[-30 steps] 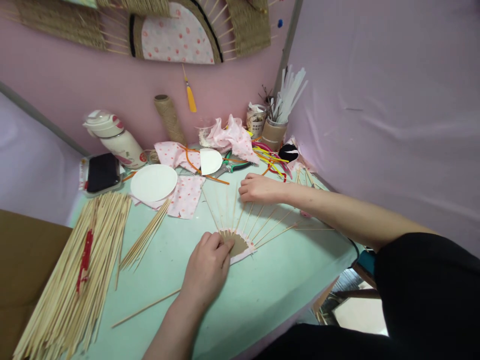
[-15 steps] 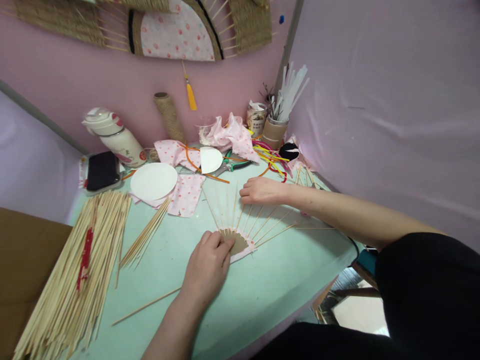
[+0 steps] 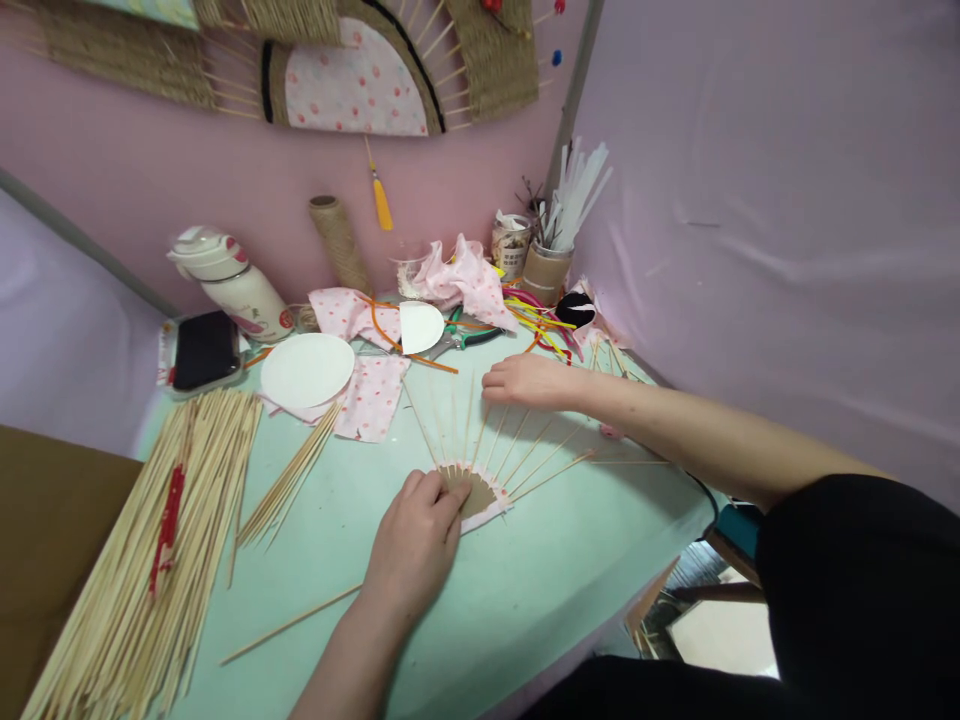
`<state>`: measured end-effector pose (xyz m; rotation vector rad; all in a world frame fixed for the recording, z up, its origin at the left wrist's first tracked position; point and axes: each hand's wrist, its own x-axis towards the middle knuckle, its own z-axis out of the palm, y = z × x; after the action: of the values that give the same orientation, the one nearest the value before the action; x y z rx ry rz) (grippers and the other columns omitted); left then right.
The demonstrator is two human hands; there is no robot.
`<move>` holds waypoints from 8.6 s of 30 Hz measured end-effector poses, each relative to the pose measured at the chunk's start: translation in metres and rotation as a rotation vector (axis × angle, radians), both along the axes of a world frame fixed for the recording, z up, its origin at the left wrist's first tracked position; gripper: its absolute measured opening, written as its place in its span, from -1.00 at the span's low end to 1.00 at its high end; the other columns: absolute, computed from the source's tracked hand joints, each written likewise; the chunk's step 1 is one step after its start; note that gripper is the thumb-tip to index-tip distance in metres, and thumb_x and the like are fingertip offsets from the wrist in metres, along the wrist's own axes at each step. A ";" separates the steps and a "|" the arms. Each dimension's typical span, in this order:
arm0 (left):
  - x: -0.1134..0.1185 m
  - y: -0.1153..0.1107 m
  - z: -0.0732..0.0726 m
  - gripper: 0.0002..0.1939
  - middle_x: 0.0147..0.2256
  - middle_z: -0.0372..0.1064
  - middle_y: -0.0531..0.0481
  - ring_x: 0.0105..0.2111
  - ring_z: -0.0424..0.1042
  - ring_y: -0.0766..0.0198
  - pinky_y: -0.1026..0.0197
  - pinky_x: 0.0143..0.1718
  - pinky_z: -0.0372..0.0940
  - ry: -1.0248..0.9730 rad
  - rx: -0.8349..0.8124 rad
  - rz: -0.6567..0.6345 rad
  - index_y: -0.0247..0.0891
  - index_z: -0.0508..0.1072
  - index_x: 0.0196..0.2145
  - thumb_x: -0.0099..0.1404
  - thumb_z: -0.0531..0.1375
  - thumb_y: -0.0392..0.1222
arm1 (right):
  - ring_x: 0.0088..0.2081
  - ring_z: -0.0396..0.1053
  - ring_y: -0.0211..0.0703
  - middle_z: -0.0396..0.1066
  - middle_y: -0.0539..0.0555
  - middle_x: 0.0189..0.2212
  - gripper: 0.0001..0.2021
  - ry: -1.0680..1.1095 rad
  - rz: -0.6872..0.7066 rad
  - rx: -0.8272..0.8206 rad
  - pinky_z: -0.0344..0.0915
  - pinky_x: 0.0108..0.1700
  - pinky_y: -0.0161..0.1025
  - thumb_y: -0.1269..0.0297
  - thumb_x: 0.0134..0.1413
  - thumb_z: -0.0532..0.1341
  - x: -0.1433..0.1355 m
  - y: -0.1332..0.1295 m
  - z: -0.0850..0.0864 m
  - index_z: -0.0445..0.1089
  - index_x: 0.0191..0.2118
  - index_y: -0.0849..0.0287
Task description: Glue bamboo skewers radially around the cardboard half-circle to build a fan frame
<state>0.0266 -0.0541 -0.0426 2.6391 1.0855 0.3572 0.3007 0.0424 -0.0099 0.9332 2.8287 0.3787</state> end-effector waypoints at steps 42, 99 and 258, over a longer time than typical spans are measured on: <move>0.000 0.001 -0.002 -0.70 -0.35 0.33 -0.10 -0.30 0.27 0.12 0.13 -0.35 0.29 -0.028 0.070 -0.016 -0.29 0.54 -0.08 0.32 0.10 -0.42 | 0.06 0.23 0.06 0.41 0.12 0.10 -0.66 0.157 -0.284 -0.126 0.02 -0.11 -0.10 0.46 0.25 0.06 0.020 -0.017 -0.019 0.41 0.06 0.11; -0.002 -0.006 0.002 -0.69 -0.39 0.30 -0.06 -0.32 0.26 0.17 0.16 -0.35 0.30 -0.210 0.078 0.165 -0.23 0.52 -0.27 0.30 0.02 -0.49 | -0.11 0.44 0.01 0.51 0.30 -0.10 -0.73 0.252 -0.539 -0.193 0.22 -0.23 -0.25 0.42 0.11 0.13 -0.100 0.119 -0.008 0.54 -0.14 0.29; -0.002 -0.003 0.004 -0.70 -0.44 0.30 -0.06 -0.36 0.22 0.14 0.13 -0.37 0.19 -0.127 0.103 0.178 -0.31 0.56 -0.24 0.25 0.05 -0.46 | -0.13 0.43 -0.05 0.53 0.21 -0.13 -0.57 0.430 -0.455 -0.246 0.24 -0.11 -0.23 0.61 0.00 0.07 -0.006 0.052 0.000 0.56 -0.08 0.24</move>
<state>0.0246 -0.0573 -0.0391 2.5713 1.2954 0.6240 0.2945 0.0942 -0.0095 1.7097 2.7836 -0.2477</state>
